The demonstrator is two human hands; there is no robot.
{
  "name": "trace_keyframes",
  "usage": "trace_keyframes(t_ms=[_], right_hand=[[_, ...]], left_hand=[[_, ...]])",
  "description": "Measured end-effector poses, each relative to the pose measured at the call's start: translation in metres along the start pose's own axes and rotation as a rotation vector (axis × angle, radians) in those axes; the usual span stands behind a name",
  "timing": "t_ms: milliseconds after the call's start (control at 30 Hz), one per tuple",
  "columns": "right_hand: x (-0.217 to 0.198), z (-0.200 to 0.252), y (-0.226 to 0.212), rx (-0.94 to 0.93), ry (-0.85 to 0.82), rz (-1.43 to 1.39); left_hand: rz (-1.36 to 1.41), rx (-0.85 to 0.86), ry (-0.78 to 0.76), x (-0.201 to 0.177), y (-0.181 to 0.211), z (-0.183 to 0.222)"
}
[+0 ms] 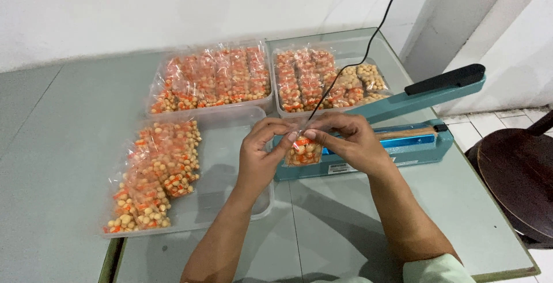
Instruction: The person repeatedly seals small transparent packets containing snack balls using a handheld impulse sealer. They pick each packet from a tray, align the open edge on the sealer, press the handle to seal, and place the sealed packet into a second tray. The process is repeated for multiple packets throughout the clip.
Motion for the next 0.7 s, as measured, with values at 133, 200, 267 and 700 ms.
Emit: trace_keyframes(t_ms=[133, 200, 267, 700], right_hand=[[0.001, 0.0, 0.009, 0.042, 0.014, 0.01], [0.004, 0.0, 0.01, 0.058, 0.004, 0.006], [0.006, -0.001, 0.004, 0.053, 0.004, 0.021], [0.005, 0.001, 0.022, 0.096, 0.063, -0.012]], left_hand=[[-0.017, 0.005, 0.044, -0.006, 0.005, -0.001], [-0.031, 0.001, 0.055, -0.009, 0.004, -0.001], [-0.046, -0.005, 0.065, -0.013, 0.003, -0.001], [-0.065, -0.007, 0.069, -0.015, 0.0, 0.0]])
Point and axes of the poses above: each hand's wrist, its own z-axis away from the middle knuckle, its own x-axis out of the palm, y = z × x, the point moved 10 cm from there along -z, towards the middle knuckle, and after that the axes turned 4 degrees about x, right-handed, at the moved point
